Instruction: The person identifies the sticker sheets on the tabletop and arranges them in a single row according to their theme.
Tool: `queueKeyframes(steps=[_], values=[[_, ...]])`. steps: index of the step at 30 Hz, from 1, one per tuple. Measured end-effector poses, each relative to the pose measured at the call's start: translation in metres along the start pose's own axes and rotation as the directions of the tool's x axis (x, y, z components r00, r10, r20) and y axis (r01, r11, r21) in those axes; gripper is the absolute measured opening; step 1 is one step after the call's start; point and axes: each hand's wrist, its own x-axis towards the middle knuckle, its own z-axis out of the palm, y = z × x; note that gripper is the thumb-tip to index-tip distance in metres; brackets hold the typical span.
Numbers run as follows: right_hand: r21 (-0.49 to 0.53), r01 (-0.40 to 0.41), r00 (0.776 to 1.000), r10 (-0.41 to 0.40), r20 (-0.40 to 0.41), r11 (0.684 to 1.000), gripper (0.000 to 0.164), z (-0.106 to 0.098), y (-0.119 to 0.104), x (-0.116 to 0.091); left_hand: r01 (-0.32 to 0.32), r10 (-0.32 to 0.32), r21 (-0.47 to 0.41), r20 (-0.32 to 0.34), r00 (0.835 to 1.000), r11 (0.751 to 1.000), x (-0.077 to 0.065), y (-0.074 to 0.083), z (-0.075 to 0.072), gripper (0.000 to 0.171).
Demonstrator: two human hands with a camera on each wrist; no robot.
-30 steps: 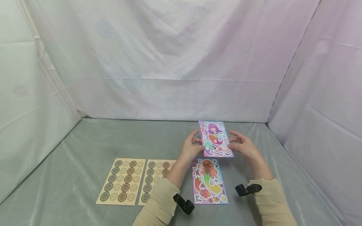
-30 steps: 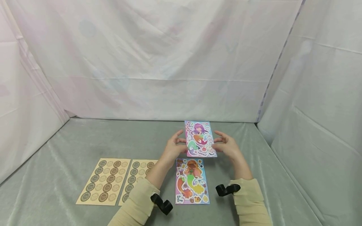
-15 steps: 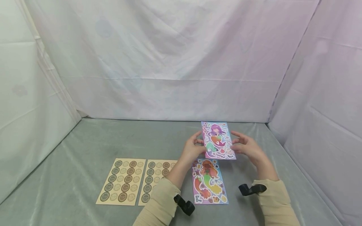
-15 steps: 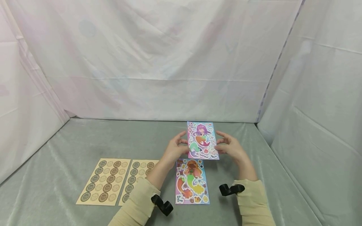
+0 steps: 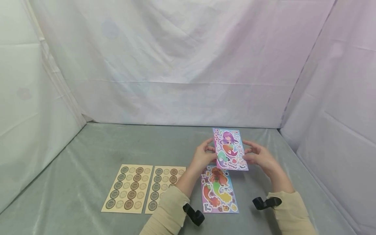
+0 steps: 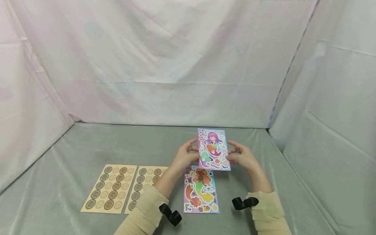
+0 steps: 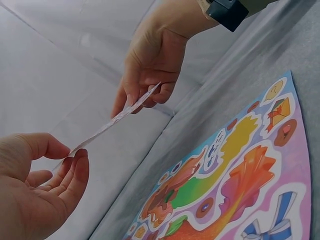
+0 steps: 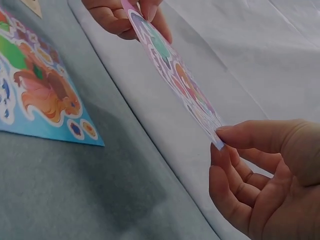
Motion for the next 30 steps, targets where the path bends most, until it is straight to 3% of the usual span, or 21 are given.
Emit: queueKeyframes(steps=[22,30], values=[[0.007,-0.03,0.999,0.03,0.013,1.0,0.075,-0.01,0.01,-0.023,0.03,-0.031,0.006,0.057,0.998,1.0,-0.005,-0.01,0.019,0.073],[-0.007,-0.045,0.999,0.046,0.006,0.999,0.075,-0.013,0.015,-0.031,0.027,-0.031,0.074,0.051,0.998,0.997,-0.009,-0.009,0.023,0.07]])
